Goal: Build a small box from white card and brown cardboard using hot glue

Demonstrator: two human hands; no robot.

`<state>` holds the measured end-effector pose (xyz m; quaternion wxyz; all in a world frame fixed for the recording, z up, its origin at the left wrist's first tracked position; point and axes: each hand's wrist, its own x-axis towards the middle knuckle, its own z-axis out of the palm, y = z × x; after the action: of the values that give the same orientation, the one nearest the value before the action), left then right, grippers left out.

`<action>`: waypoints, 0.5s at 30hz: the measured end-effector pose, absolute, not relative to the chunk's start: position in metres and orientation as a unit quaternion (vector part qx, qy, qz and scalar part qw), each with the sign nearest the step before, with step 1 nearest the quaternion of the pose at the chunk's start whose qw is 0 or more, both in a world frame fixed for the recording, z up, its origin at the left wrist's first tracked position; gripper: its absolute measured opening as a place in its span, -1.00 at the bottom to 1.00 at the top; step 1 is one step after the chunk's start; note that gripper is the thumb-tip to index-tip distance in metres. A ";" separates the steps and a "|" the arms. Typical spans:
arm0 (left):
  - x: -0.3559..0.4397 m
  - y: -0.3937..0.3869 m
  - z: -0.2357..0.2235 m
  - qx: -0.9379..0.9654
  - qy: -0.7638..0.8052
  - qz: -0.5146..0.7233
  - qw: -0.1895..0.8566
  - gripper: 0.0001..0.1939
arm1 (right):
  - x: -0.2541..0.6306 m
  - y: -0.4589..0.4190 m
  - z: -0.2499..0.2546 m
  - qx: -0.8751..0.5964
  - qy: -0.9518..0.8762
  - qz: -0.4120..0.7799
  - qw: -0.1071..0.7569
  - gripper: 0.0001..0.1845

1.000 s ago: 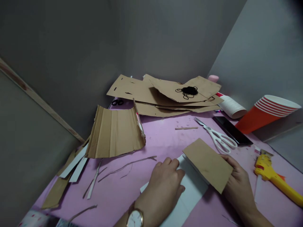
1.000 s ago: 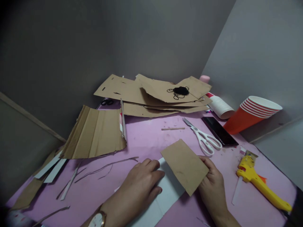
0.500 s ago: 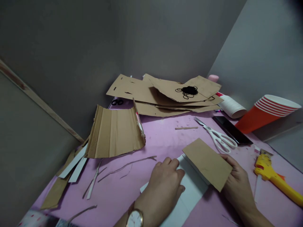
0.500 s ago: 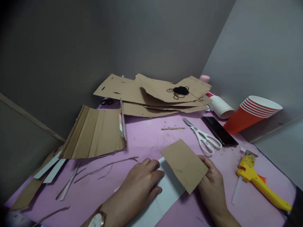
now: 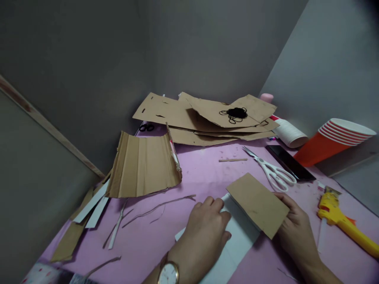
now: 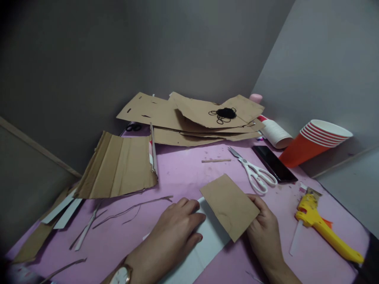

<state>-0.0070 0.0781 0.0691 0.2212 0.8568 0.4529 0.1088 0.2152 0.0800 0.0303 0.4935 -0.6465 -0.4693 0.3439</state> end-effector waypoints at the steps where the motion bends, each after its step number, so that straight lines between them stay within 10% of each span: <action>1: -0.007 0.078 0.069 0.857 0.452 0.110 0.221 -0.91 | 0.215 0.080 0.031 -0.647 -0.471 0.342 0.493 -0.78; 15: -0.006 0.078 0.069 0.856 0.451 0.103 0.231 -0.90 | 0.215 0.078 0.032 -0.657 -0.493 0.310 0.478 -0.80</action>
<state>-0.0064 0.0783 0.0694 0.2313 0.8556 0.4514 0.1033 0.2149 0.0782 0.0318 0.4780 -0.6570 -0.4935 0.3104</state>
